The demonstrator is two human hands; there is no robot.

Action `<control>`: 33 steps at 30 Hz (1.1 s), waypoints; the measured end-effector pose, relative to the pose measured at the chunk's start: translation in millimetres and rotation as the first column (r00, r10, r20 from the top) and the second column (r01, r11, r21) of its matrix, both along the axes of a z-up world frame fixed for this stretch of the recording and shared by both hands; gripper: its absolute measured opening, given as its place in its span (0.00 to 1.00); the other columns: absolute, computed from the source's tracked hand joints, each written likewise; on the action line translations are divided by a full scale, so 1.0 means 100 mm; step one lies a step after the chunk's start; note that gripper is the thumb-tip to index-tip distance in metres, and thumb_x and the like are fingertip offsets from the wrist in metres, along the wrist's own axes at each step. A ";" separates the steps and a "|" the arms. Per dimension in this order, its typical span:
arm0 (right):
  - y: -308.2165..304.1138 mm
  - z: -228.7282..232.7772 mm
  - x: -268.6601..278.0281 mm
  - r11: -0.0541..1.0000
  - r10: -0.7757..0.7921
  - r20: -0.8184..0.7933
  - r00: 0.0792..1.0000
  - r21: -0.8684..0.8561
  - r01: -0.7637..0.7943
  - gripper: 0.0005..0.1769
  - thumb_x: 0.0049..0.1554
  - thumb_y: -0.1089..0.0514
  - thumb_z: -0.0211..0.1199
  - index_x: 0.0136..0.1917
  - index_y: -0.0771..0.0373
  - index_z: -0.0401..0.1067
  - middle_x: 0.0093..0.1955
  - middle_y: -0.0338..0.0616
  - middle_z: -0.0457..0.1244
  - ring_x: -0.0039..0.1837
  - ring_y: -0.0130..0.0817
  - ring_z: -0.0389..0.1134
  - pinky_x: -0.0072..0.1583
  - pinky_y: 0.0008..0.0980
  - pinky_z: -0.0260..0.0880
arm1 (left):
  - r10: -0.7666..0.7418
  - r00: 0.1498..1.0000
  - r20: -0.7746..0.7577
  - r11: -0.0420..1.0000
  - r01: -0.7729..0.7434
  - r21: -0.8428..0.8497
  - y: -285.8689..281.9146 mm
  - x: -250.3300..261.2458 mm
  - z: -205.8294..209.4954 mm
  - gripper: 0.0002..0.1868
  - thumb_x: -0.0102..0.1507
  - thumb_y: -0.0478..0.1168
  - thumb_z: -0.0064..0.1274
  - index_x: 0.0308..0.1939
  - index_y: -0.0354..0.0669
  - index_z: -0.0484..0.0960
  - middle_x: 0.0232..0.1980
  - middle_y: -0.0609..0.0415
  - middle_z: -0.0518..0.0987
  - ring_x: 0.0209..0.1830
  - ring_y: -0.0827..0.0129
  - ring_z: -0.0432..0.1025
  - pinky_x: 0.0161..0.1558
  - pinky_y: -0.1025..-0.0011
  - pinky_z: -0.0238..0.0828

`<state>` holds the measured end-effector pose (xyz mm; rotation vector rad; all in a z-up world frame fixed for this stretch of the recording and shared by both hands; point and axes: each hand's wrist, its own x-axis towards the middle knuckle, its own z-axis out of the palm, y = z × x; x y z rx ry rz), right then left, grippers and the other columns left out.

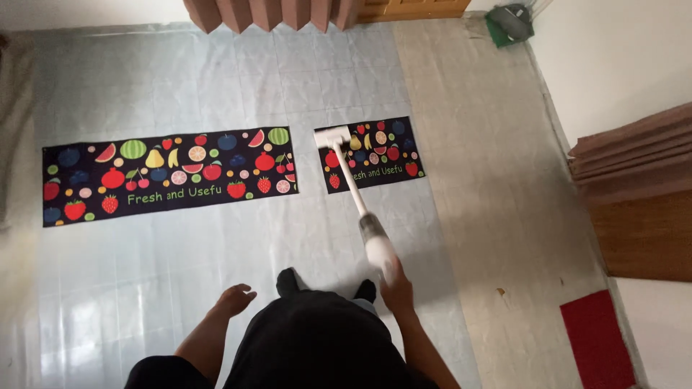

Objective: The person vacuums floor mats on the floor using a handheld vacuum cleaner.

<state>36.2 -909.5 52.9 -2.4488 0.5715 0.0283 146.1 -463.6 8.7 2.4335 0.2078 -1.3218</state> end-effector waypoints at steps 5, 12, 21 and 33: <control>-0.21 0.07 0.25 0.991 0.001 -0.066 0.998 0.137 0.009 0.44 0.53 0.55 0.62 0.79 0.58 0.50 0.70 0.55 0.63 0.66 0.59 0.67 0.65 0.48 0.68 | -0.002 1.000 0.031 1.000 0.002 -0.012 -0.42 -0.32 -0.03 0.29 0.64 0.61 0.53 0.65 0.54 0.79 0.66 0.50 0.79 0.69 0.56 0.71 0.69 0.62 0.68; -0.66 0.54 -0.97 0.981 -0.098 -0.258 0.961 0.138 0.137 0.37 0.61 0.46 0.58 0.80 0.53 0.53 0.67 0.58 0.65 0.65 0.61 0.67 0.63 0.49 0.69 | 0.007 0.993 -0.116 0.993 -0.020 -0.113 -1.25 -0.65 -0.07 0.30 0.63 0.58 0.55 0.66 0.53 0.79 0.65 0.49 0.80 0.68 0.58 0.73 0.68 0.64 0.68; -1.00 0.42 -1.59 0.992 -0.061 -0.212 0.975 0.096 0.082 0.32 0.62 0.47 0.58 0.77 0.50 0.57 0.64 0.60 0.67 0.61 0.62 0.69 0.60 0.50 0.72 | 0.050 0.998 0.041 0.984 -0.043 -0.171 -1.30 -0.39 0.07 0.30 0.61 0.58 0.56 0.63 0.49 0.81 0.64 0.48 0.81 0.67 0.58 0.74 0.67 0.64 0.71; -0.28 0.23 0.07 0.996 -0.078 -0.245 0.966 0.013 0.084 0.40 0.57 0.47 0.61 0.80 0.47 0.52 0.66 0.55 0.65 0.61 0.62 0.69 0.61 0.52 0.70 | -0.130 0.987 -0.096 0.988 0.121 -0.097 -0.74 -0.06 -0.16 0.30 0.63 0.59 0.53 0.66 0.51 0.78 0.63 0.48 0.82 0.65 0.57 0.77 0.68 0.63 0.70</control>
